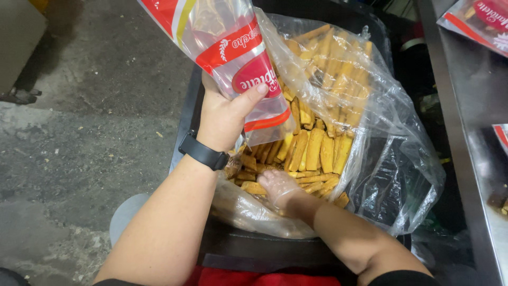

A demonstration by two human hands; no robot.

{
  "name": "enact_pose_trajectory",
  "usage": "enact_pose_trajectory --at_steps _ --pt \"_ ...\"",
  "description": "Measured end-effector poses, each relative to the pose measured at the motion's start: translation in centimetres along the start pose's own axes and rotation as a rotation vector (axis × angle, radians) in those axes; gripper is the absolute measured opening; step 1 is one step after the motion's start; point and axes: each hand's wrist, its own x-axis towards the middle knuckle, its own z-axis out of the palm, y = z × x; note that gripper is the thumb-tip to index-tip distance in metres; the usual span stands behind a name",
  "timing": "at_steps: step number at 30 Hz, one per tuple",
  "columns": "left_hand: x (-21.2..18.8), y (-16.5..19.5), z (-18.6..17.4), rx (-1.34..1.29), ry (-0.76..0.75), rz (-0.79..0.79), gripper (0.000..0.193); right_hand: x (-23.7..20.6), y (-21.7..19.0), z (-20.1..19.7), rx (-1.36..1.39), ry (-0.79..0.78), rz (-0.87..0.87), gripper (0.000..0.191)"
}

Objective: The person repeatedly scoops yellow snack sticks from a large plastic-lined bin into small branded snack bags, then seals and places each filled bag onto a stainless steel table. The process is repeated continuously throughout the clip.

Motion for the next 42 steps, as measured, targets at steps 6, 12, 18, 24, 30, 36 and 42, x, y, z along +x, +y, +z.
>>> enact_pose_trajectory --at_steps 6,12,18,24,30,36,42 --pt "0.1 -0.1 -0.3 0.014 0.002 0.019 0.074 0.9 2.3 -1.9 0.436 0.109 0.237 0.06" --pt "0.0 -0.1 0.0 -0.004 -0.029 0.019 0.071 -1.1 7.9 -4.2 0.706 0.402 0.945 0.066" --pt "-0.2 0.3 0.4 0.0 -0.016 0.016 0.074 -1.7 6.6 -3.7 0.595 0.35 1.064 0.091" --pt "-0.1 0.3 0.4 -0.032 0.072 -0.04 0.07 -1.6 6.9 -4.0 0.425 0.308 1.062 0.097" --pt "0.8 0.2 -0.2 -0.41 0.18 -0.125 0.064 -2.6 8.8 -5.2 1.02 0.514 0.681 0.096" --pt "0.4 -1.5 0.6 -0.487 0.248 -0.119 0.06 -5.4 5.8 -7.9 1.62 0.502 0.113 0.109" --pt "-2.0 -2.7 1.9 -0.52 0.071 -0.39 0.05 -7.0 2.9 -8.6 1.26 0.449 0.043 0.115"
